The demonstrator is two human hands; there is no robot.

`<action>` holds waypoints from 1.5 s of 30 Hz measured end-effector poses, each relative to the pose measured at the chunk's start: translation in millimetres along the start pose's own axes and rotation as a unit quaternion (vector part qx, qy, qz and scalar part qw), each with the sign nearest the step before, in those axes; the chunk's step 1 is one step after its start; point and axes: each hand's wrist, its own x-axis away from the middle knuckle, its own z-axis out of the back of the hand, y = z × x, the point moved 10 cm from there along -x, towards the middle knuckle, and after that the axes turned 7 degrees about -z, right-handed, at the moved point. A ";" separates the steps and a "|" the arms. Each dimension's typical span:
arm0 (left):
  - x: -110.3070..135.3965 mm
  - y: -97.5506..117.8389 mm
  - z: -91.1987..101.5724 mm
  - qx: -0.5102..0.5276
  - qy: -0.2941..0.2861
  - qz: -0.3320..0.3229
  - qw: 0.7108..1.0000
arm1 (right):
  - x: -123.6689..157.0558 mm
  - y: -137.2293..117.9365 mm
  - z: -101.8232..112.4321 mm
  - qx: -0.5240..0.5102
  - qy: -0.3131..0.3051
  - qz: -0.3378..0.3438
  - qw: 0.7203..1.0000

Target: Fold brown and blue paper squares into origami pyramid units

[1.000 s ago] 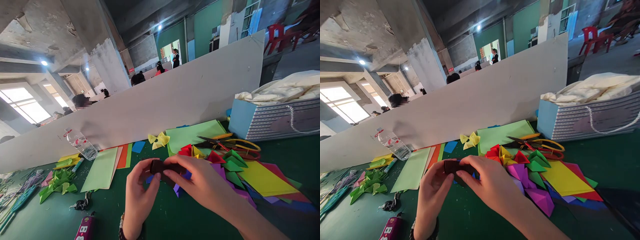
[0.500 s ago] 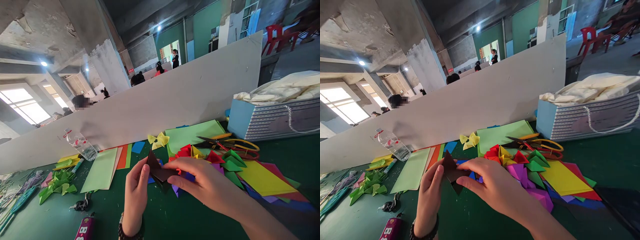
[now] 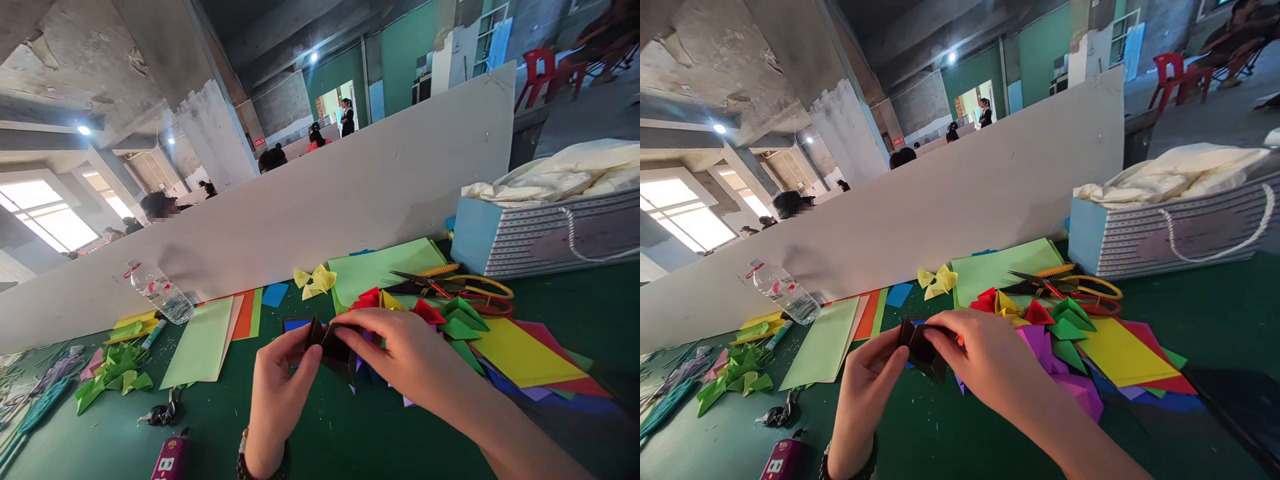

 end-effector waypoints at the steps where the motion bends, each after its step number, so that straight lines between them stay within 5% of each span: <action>1: 0.1 1.3 0.5 -0.027 0.003 -0.006 1.000 | 0.0 -1.2 0.5 0.006 0.003 0.005 1.000; 7: 3.8 18.5 -8.8 -0.197 0.002 -0.063 0.978 | -1.2 2.0 0.9 0.055 0.014 -0.005 0.998; 15: -0.7 5.7 -13.4 -0.147 -0.039 -0.009 0.988 | -2.2 4.5 -12.4 0.060 -0.029 -0.028 0.997; 22: -0.1 25.4 13.7 -0.263 0.104 -0.115 0.952 | -0.6 6.5 2.7 -0.060 -0.007 -0.055 0.997; 28: 6.0 34.3 18.8 -0.280 0.154 -0.161 0.934 | 2.4 10.0 -15.6 -0.085 -0.074 -0.088 0.990; 37: 8.6 35.3 1.9 -0.228 0.108 -0.167 0.953 | -0.7 8.4 -23.9 -0.114 -0.076 -0.102 0.985; 45: 4.3 22.7 10.6 -0.145 0.109 -0.106 0.978 | 1.3 3.1 -30.5 -0.168 -0.130 -0.102 0.972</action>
